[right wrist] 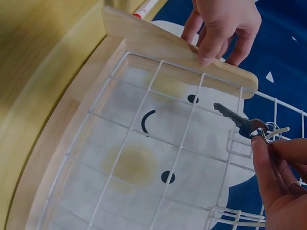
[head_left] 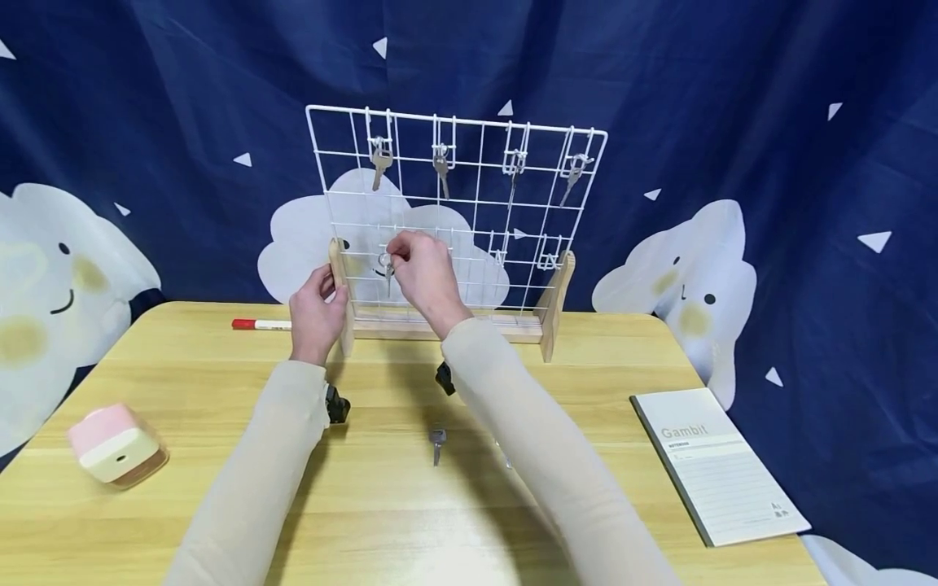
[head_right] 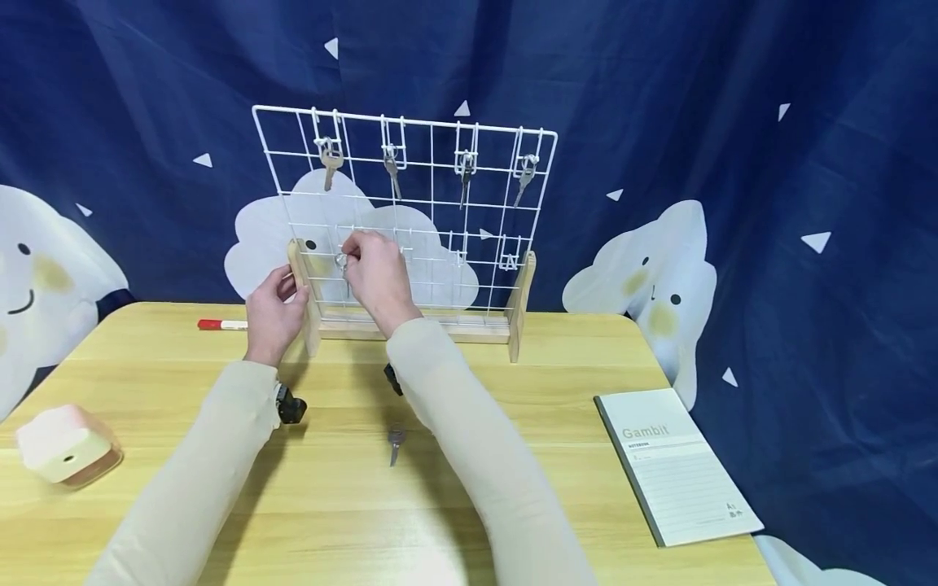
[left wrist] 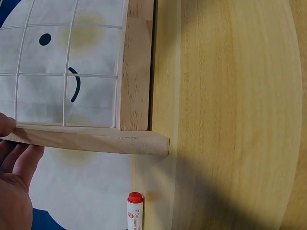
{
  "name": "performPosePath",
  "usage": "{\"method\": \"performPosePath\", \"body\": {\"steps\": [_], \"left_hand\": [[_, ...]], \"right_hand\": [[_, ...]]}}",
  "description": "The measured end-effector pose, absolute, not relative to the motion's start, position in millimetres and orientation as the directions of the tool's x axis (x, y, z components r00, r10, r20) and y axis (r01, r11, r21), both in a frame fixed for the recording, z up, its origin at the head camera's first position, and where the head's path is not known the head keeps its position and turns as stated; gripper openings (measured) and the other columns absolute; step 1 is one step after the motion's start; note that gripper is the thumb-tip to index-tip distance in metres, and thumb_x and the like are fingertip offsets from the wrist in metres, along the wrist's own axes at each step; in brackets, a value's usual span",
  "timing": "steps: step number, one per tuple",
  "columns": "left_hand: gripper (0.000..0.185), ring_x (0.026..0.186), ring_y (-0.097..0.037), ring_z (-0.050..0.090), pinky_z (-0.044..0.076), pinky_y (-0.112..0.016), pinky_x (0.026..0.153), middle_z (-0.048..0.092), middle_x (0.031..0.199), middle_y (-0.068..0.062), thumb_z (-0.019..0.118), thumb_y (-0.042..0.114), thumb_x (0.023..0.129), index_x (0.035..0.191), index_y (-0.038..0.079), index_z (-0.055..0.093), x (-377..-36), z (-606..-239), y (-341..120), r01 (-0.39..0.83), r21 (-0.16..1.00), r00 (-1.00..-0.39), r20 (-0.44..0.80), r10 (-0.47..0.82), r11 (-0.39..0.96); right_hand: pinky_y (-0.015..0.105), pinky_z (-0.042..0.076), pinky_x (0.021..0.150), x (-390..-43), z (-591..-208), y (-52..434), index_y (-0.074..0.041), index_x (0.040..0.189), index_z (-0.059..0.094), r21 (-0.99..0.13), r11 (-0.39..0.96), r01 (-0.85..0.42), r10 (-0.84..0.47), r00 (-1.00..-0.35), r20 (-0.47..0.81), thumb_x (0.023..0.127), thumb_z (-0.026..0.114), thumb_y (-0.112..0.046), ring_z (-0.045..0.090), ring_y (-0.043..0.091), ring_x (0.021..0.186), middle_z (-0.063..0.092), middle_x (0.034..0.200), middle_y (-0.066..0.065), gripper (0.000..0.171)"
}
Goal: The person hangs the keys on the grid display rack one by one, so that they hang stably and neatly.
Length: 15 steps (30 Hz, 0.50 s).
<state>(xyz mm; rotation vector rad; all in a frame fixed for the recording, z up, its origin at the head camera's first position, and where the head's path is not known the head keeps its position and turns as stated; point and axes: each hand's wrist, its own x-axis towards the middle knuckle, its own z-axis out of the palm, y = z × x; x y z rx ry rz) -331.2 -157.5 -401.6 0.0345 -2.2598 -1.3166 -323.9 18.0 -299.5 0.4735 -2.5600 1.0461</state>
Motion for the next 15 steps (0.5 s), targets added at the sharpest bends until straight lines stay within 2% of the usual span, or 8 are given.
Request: {"method": "performPosePath", "body": {"steps": [15], "left_hand": [[0.043, 0.118, -0.031, 0.059, 0.048, -0.036, 0.100, 0.059, 0.129, -0.022, 0.059, 0.004, 0.096, 0.137, -0.001, 0.053, -330.6, -400.9, -159.2, 0.228, 0.811, -0.869, 0.419, -0.263, 0.539]], "right_hand": [[0.021, 0.050, 0.079, -311.4, -308.0, 30.3, -0.009, 0.102, 0.075, -0.551, 0.700, -0.455, -0.208, -0.867, 0.452, 0.093, 0.062, -0.004, 0.061, 0.012, 0.087, 0.066, 0.094, 0.000, 0.016]]}}
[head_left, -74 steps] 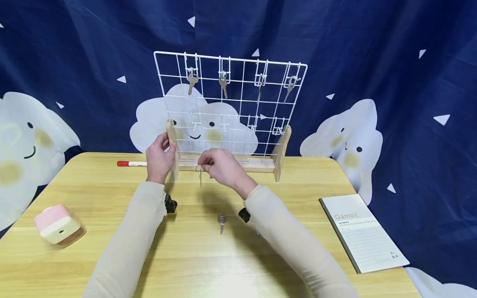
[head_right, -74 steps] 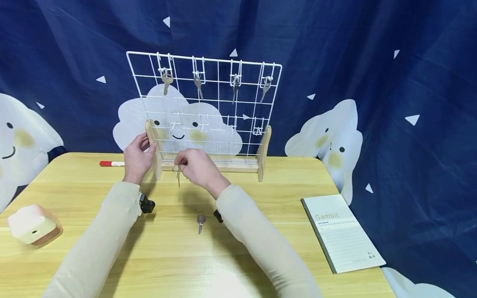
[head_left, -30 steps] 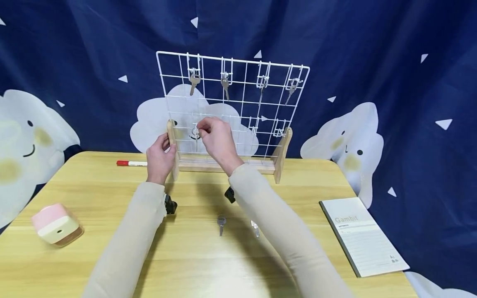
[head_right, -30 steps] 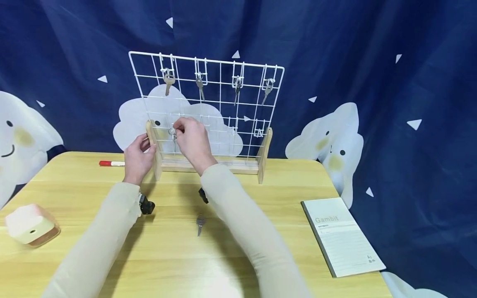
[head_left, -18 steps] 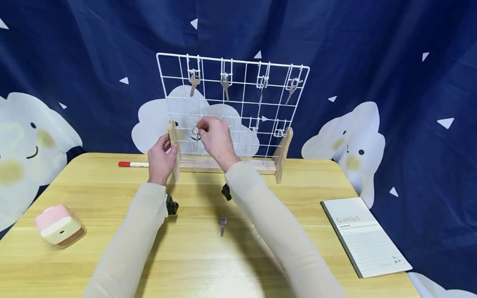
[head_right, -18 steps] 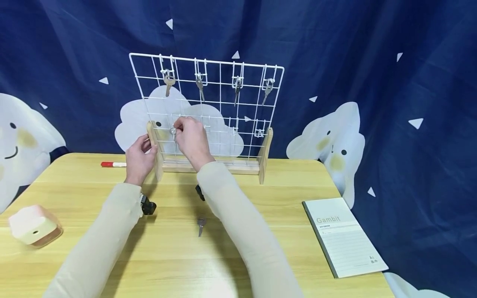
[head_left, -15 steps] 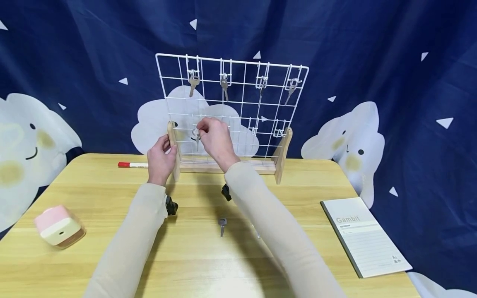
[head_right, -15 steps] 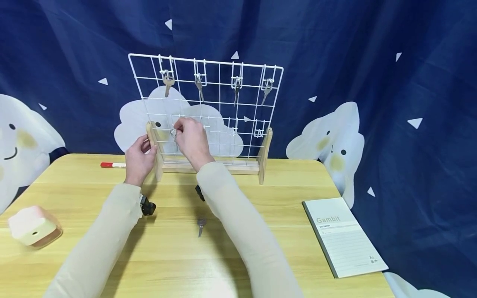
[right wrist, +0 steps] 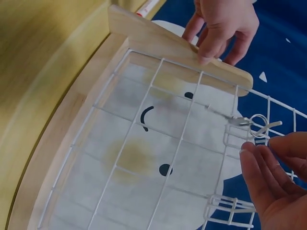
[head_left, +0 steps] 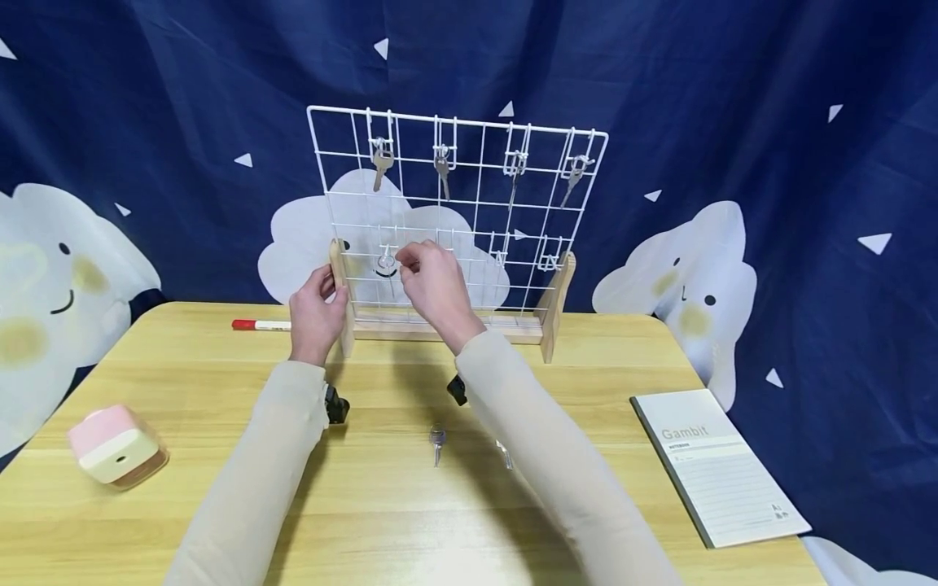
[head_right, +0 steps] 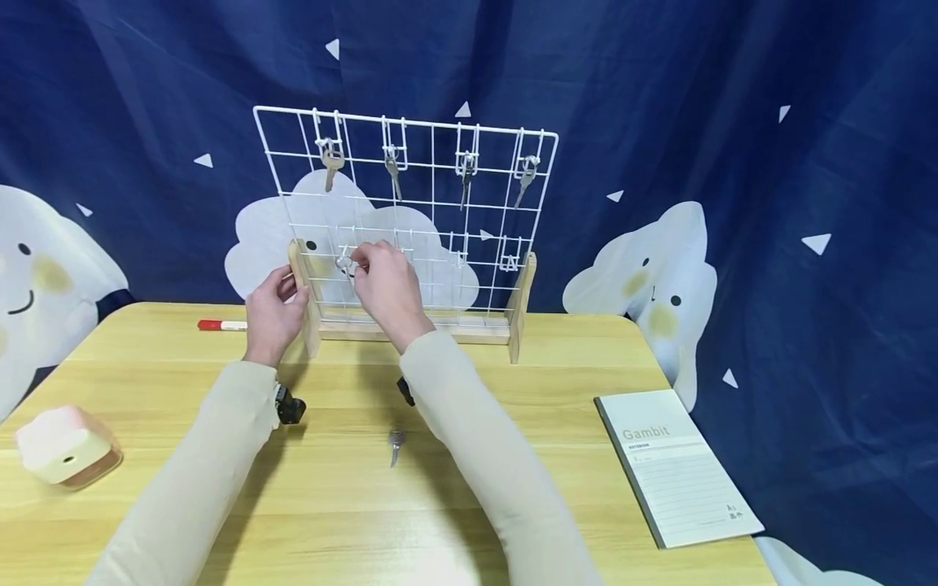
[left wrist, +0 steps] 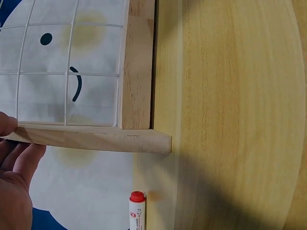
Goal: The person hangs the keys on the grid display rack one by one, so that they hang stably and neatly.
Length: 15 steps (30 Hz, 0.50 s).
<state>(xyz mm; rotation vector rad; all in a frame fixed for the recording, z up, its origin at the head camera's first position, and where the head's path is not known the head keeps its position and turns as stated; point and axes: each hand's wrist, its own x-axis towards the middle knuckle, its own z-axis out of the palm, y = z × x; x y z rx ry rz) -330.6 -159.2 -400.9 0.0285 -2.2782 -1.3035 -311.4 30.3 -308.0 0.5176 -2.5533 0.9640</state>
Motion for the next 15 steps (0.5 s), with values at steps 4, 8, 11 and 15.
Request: {"method": "performPosePath", "body": {"steps": [4, 8, 11, 15], "left_hand": [[0.043, 0.117, -0.031, 0.059, 0.049, -0.037, 0.099, 0.059, 0.129, -0.022, 0.060, 0.003, 0.095, 0.137, -0.001, 0.053, -330.1, -401.7, -159.5, 0.231, 0.813, -0.866, 0.422, -0.267, 0.534], [0.043, 0.118, -0.031, 0.059, 0.049, -0.037, 0.099, 0.059, 0.129, -0.022, 0.060, 0.003, 0.095, 0.137, -0.001, 0.053, -329.8, -402.5, -159.3, 0.233, 0.815, -0.868, 0.420, -0.265, 0.530], [0.043, 0.118, -0.031, 0.059, 0.049, -0.037, 0.099, 0.059, 0.130, -0.022, 0.059, 0.003, 0.095, 0.137, -0.001, 0.053, -330.2, -403.2, -159.0, 0.234, 0.815, -0.868, 0.421, -0.264, 0.530], [0.042, 0.118, -0.031, 0.059, 0.049, -0.036, 0.099, 0.059, 0.129, -0.022, 0.059, 0.003, 0.095, 0.137, -0.001, 0.053, -331.6, -403.6, -158.9, 0.243, 0.813, -0.862, 0.431, -0.266, 0.529]], "right_hand": [[0.021, 0.049, 0.083, -304.8, -309.4, 36.1, -0.008, 0.104, 0.074, -0.548, 0.682, -0.485, -0.240, -0.855, 0.459, 0.093, 0.062, -0.005, 0.063, 0.012, 0.088, 0.067, 0.096, 0.000, 0.016], [0.021, 0.048, 0.084, -295.9, -312.5, 42.2, -0.008, 0.104, 0.074, -0.534, 0.685, -0.496, -0.268, -0.853, 0.448, 0.093, 0.062, -0.006, 0.063, 0.011, 0.089, 0.067, 0.097, 0.000, 0.016], [0.019, 0.050, 0.081, -287.1, -316.6, 47.4, -0.008, 0.103, 0.074, -0.555, 0.674, -0.488, -0.272, -0.862, 0.427, 0.092, 0.062, -0.007, 0.063, 0.011, 0.090, 0.067, 0.098, -0.001, 0.016], [0.020, 0.052, 0.080, -276.1, -324.7, 55.9, -0.007, 0.104, 0.073, -0.586, 0.653, -0.480, -0.297, -0.874, 0.385, 0.092, 0.064, -0.007, 0.064, 0.012, 0.091, 0.067, 0.099, 0.000, 0.015]]}}
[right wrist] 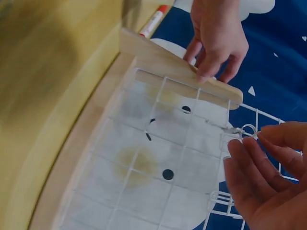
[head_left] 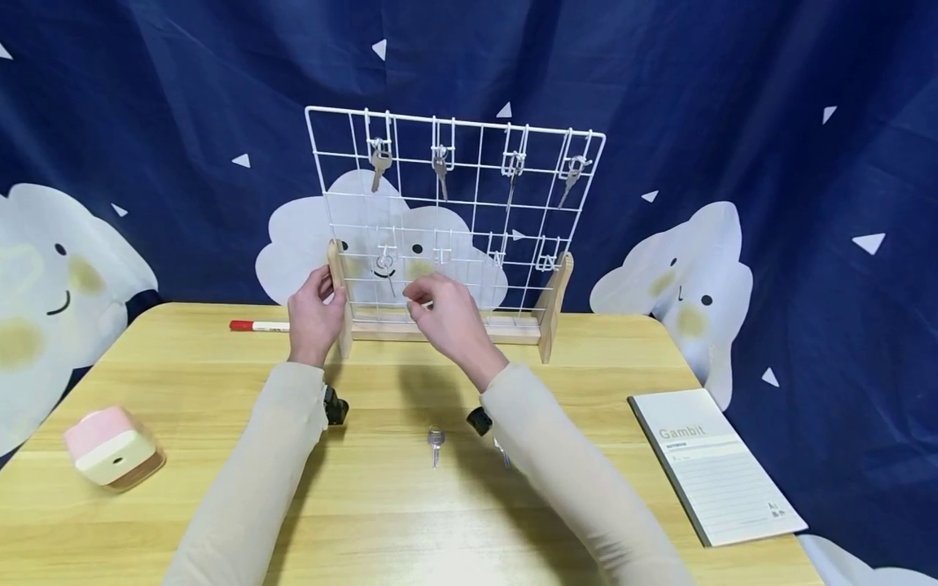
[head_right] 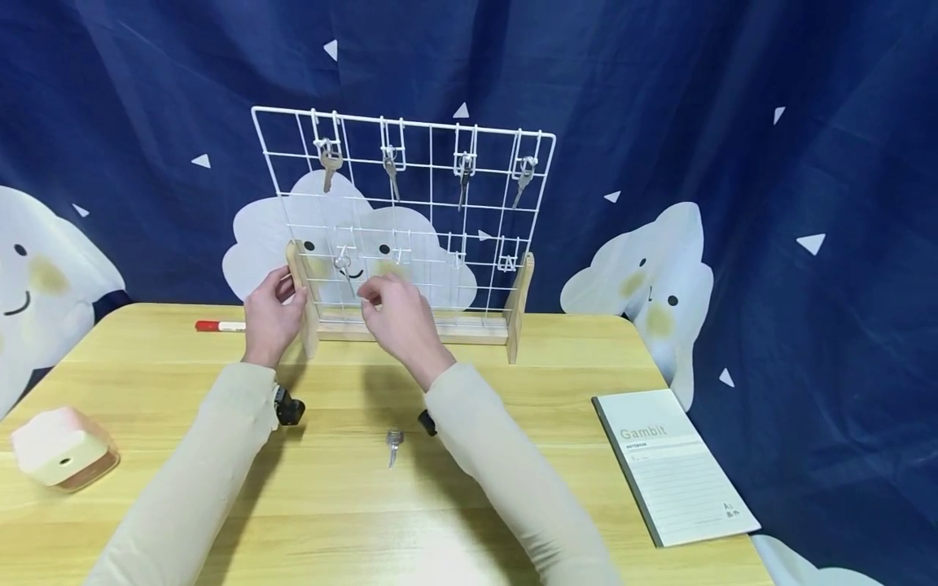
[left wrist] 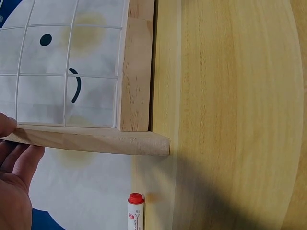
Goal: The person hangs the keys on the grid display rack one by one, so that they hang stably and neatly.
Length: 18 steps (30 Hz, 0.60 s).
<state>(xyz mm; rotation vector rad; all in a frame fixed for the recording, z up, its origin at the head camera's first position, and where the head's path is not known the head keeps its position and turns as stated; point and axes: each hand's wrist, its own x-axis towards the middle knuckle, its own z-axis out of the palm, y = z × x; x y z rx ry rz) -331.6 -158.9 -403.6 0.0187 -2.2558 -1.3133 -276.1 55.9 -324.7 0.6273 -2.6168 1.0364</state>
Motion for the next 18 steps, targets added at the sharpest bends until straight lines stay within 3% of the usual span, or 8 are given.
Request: {"method": "performPosePath", "body": {"steps": [13, 18], "left_hand": [[0.041, 0.117, -0.030, 0.059, 0.049, -0.036, 0.099, 0.059, 0.129, -0.022, 0.059, 0.002, 0.095, 0.136, -0.002, 0.054, -330.4, -402.5, -158.5, 0.257, 0.810, -0.858, 0.443, -0.262, 0.527], [0.041, 0.117, -0.030, 0.059, 0.049, -0.036, 0.099, 0.059, 0.129, -0.022, 0.059, 0.003, 0.096, 0.136, -0.001, 0.054, -330.3, -402.8, -158.4, 0.252, 0.808, -0.860, 0.439, -0.261, 0.533]], "right_hand": [[0.032, 0.054, 0.085, -256.1, -353.4, 86.1, -0.006, 0.110, 0.070, -0.528, 0.739, -0.419, -0.372, -0.907, 0.198, 0.089, 0.069, -0.009, 0.066, 0.019, 0.097, 0.068, 0.107, 0.004, 0.021], [0.033, 0.052, 0.090, -250.9, -360.9, 96.0, -0.007, 0.111, 0.070, -0.506, 0.741, -0.441, -0.471, -0.879, 0.076, 0.090, 0.070, -0.010, 0.063, 0.018, 0.099, 0.068, 0.107, 0.004, 0.022]]}}
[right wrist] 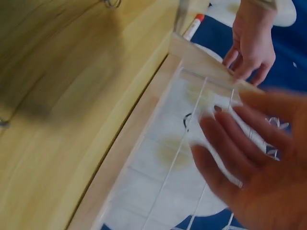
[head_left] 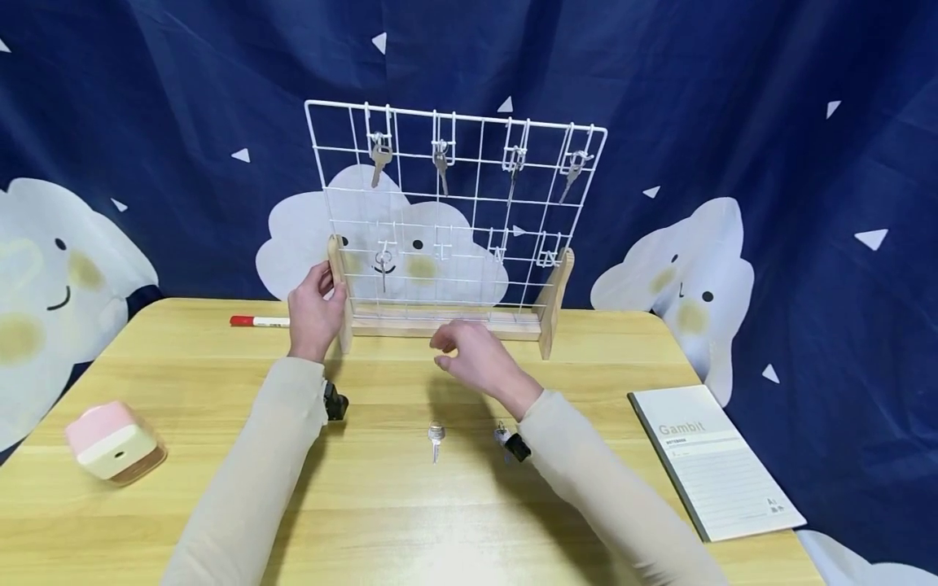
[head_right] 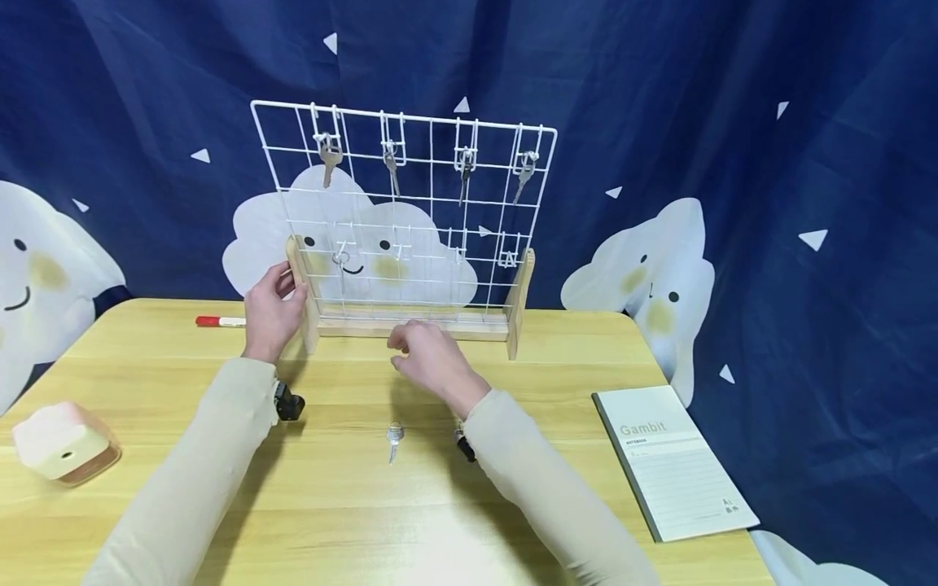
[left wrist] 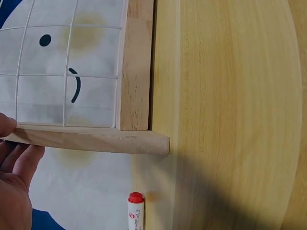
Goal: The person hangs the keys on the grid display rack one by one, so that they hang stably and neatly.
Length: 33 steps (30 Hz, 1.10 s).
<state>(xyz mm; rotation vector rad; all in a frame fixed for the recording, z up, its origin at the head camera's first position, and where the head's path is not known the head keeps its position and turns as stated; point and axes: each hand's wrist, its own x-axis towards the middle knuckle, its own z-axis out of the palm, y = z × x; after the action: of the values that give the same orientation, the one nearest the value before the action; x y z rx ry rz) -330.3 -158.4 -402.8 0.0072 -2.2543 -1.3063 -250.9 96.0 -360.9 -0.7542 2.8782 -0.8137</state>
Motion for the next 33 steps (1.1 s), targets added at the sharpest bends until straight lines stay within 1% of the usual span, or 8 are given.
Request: {"method": "performPosePath", "body": {"steps": [4, 6, 8, 15, 19, 25, 30, 33], "left_hand": [[0.041, 0.117, -0.030, 0.059, 0.048, -0.035, 0.099, 0.059, 0.129, -0.022, 0.060, 0.003, 0.096, 0.136, -0.001, 0.054, -330.5, -402.5, -158.4, 0.257, 0.807, -0.858, 0.443, -0.258, 0.531], [0.041, 0.117, -0.030, 0.059, 0.048, -0.035, 0.099, 0.059, 0.129, -0.022, 0.059, 0.003, 0.095, 0.136, -0.001, 0.054, -330.9, -402.3, -158.3, 0.260, 0.807, -0.857, 0.445, -0.258, 0.530], [0.041, 0.117, -0.030, 0.059, 0.049, -0.034, 0.099, 0.059, 0.129, -0.022, 0.059, 0.003, 0.095, 0.136, -0.002, 0.054, -331.4, -402.5, -158.2, 0.262, 0.809, -0.858, 0.445, -0.257, 0.526], [0.041, 0.118, -0.029, 0.059, 0.048, -0.034, 0.100, 0.059, 0.130, -0.021, 0.059, 0.004, 0.096, 0.136, 0.000, 0.054, -331.0, -403.1, -157.6, 0.241, 0.817, -0.866, 0.425, -0.265, 0.524], [0.041, 0.118, -0.028, 0.059, 0.048, -0.034, 0.100, 0.059, 0.130, -0.020, 0.058, 0.004, 0.096, 0.136, 0.000, 0.054, -331.3, -402.7, -157.7, 0.236, 0.816, -0.864, 0.425, -0.270, 0.528], [0.040, 0.117, -0.029, 0.060, 0.048, -0.035, 0.100, 0.061, 0.128, -0.020, 0.059, 0.003, 0.095, 0.135, 0.000, 0.055, -332.1, -402.4, -157.8, 0.245, 0.813, -0.855, 0.438, -0.277, 0.529], [0.040, 0.116, -0.030, 0.060, 0.049, -0.036, 0.100, 0.062, 0.126, -0.020, 0.059, 0.003, 0.095, 0.134, -0.001, 0.056, -331.7, -402.5, -157.3, 0.258, 0.811, -0.848, 0.451, -0.279, 0.525], [0.040, 0.116, -0.029, 0.060, 0.049, -0.036, 0.099, 0.061, 0.127, -0.019, 0.059, 0.004, 0.095, 0.134, 0.000, 0.056, -331.2, -402.4, -157.3, 0.251, 0.810, -0.850, 0.447, -0.280, 0.530]], "right_hand": [[0.031, 0.051, 0.091, -246.5, -371.2, 102.5, -0.003, 0.110, 0.069, -0.538, 0.684, -0.492, -0.614, -0.787, -0.062, 0.089, 0.069, -0.003, 0.062, 0.019, 0.099, 0.068, 0.106, 0.007, 0.022], [0.029, 0.051, 0.090, -244.1, -376.5, 104.3, -0.002, 0.110, 0.069, -0.555, 0.657, -0.510, -0.662, -0.743, -0.100, 0.087, 0.069, 0.000, 0.063, 0.020, 0.099, 0.068, 0.106, 0.009, 0.022], [0.028, 0.051, 0.089, -241.4, -381.4, 105.5, -0.001, 0.108, 0.069, -0.560, 0.640, -0.526, -0.689, -0.715, -0.116, 0.085, 0.070, 0.002, 0.063, 0.019, 0.097, 0.068, 0.104, 0.008, 0.023], [0.022, 0.051, 0.085, -234.2, -394.7, 106.5, -0.003, 0.108, 0.069, -0.572, 0.646, -0.506, -0.693, -0.703, -0.160, 0.083, 0.073, 0.003, 0.062, 0.012, 0.093, 0.069, 0.102, 0.006, 0.026], [0.020, 0.051, 0.085, -232.0, -399.6, 106.7, -0.004, 0.108, 0.068, -0.586, 0.646, -0.489, -0.690, -0.703, -0.175, 0.083, 0.074, 0.003, 0.062, 0.013, 0.093, 0.068, 0.102, 0.003, 0.027], [0.018, 0.051, 0.083, -231.9, -407.4, 105.8, -0.003, 0.107, 0.071, -0.580, 0.623, -0.524, -0.718, -0.677, -0.160, 0.083, 0.073, 0.004, 0.063, 0.011, 0.091, 0.067, 0.103, 0.002, 0.025], [0.016, 0.050, 0.081, -232.9, -412.7, 103.4, -0.003, 0.108, 0.071, -0.538, 0.622, -0.569, -0.737, -0.657, -0.159, 0.082, 0.074, 0.003, 0.061, 0.010, 0.088, 0.065, 0.100, 0.001, 0.028], [0.016, 0.049, 0.080, -233.2, -415.2, 101.0, -0.005, 0.108, 0.072, -0.482, 0.632, -0.607, -0.744, -0.650, -0.156, 0.082, 0.075, -0.001, 0.059, 0.008, 0.087, 0.063, 0.098, -0.001, 0.026]]}}
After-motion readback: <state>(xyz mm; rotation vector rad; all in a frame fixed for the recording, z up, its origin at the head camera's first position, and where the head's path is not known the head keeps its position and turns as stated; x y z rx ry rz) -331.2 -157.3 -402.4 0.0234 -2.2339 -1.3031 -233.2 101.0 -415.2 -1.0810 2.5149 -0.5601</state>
